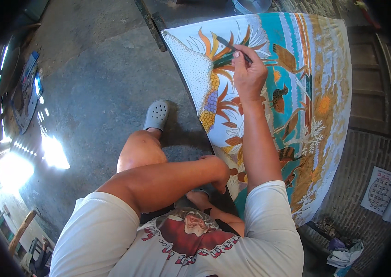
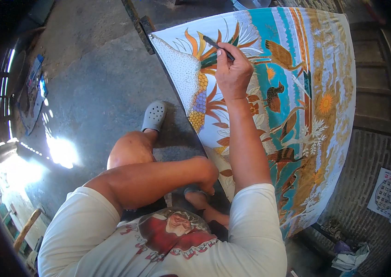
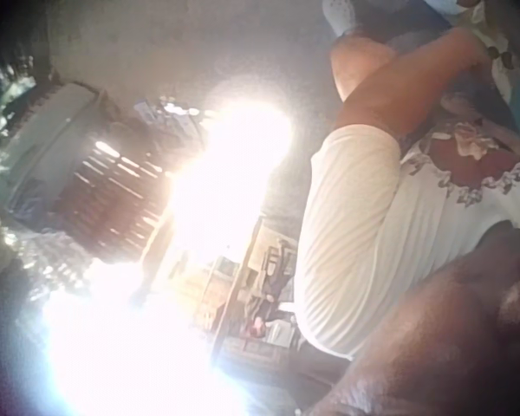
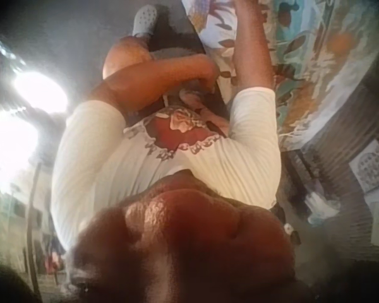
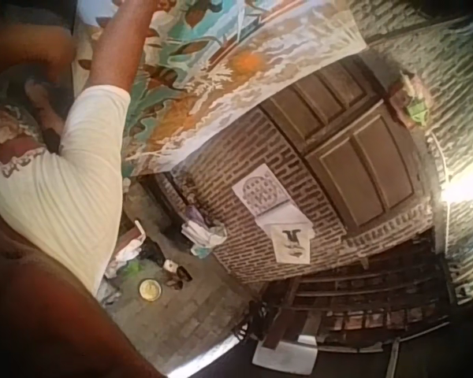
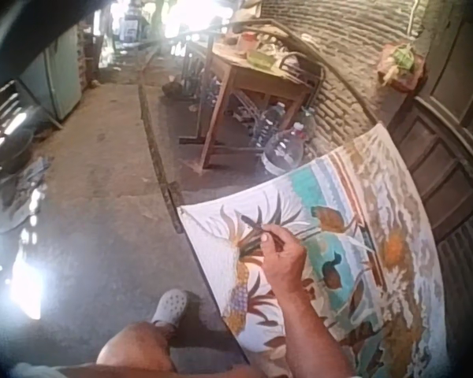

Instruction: Applying wax or paint to a large piece of fabric with floral and bird designs using a canting or brush.

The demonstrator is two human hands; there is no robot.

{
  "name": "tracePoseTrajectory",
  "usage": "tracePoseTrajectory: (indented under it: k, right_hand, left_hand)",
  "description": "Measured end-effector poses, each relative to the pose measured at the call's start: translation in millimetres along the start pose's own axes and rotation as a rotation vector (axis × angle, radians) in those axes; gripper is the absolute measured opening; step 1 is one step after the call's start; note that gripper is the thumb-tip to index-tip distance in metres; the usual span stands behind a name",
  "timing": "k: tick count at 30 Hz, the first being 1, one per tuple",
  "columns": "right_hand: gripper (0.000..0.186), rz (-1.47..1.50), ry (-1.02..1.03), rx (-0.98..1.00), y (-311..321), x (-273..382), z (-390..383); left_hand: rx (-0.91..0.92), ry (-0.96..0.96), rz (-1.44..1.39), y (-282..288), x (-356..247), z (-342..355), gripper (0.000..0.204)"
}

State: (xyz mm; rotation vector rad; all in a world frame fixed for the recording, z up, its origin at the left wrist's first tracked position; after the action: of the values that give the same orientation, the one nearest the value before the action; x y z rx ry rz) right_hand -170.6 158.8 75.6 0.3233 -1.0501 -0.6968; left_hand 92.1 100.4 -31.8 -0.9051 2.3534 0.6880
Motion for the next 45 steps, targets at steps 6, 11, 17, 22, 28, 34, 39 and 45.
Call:
tracePoseTrajectory:
  k: [6, 11, 17, 22, 28, 34, 39, 45]
  right_hand:
    - [0.019, 0.001, 0.023, 0.024, -5, -5, 5]
    - [0.019, 0.016, -0.007, 0.032, -4, -5, 6]
    - [0.016, 0.055, -0.021, 0.026, -9, -9, 12]
    - [0.017, 0.075, -0.053, 0.024, -7, -7, 12]
    - [0.015, 0.017, 0.012, 0.044, -7, -2, 16]
    - [0.015, 0.034, -0.025, 0.037, -5, -6, 13]
    - [0.015, 0.047, -0.001, 0.025, -3, 1, 17]
    - [0.015, -0.04, 0.013, 0.064, -5, -7, 16]
  left_hand:
    - [0.013, -0.005, 0.055, 3, -6, -2, 0.062]
    - [0.001, -0.028, 0.08, -1, -7, 2, 0.064]
    - [-0.012, -0.011, 0.044, 5, -9, -9, 0.066]
    - [-0.016, -0.007, 0.055, 5, -6, -12, 0.068]
    - [-0.019, -0.019, 0.052, 7, -8, -17, 0.068]
    - [0.01, -0.018, 0.078, 5, -7, -10, 0.067]
    - [-0.01, -0.021, 0.066, 5, -8, -9, 0.066]
    - [0.014, -0.018, 0.058, 7, -9, -11, 0.066]
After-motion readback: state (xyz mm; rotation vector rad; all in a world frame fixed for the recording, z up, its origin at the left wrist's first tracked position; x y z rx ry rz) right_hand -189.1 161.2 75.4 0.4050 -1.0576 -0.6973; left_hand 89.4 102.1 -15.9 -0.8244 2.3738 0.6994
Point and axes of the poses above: each hand's wrist, its own z-axis towards the middle knuckle, its own y-axis out of the back of the hand, x = y × z, the point moved 7 cm from there along z, towards the middle knuckle, and after that the axes turned 4 degrees about x, right-handed, at the moved point
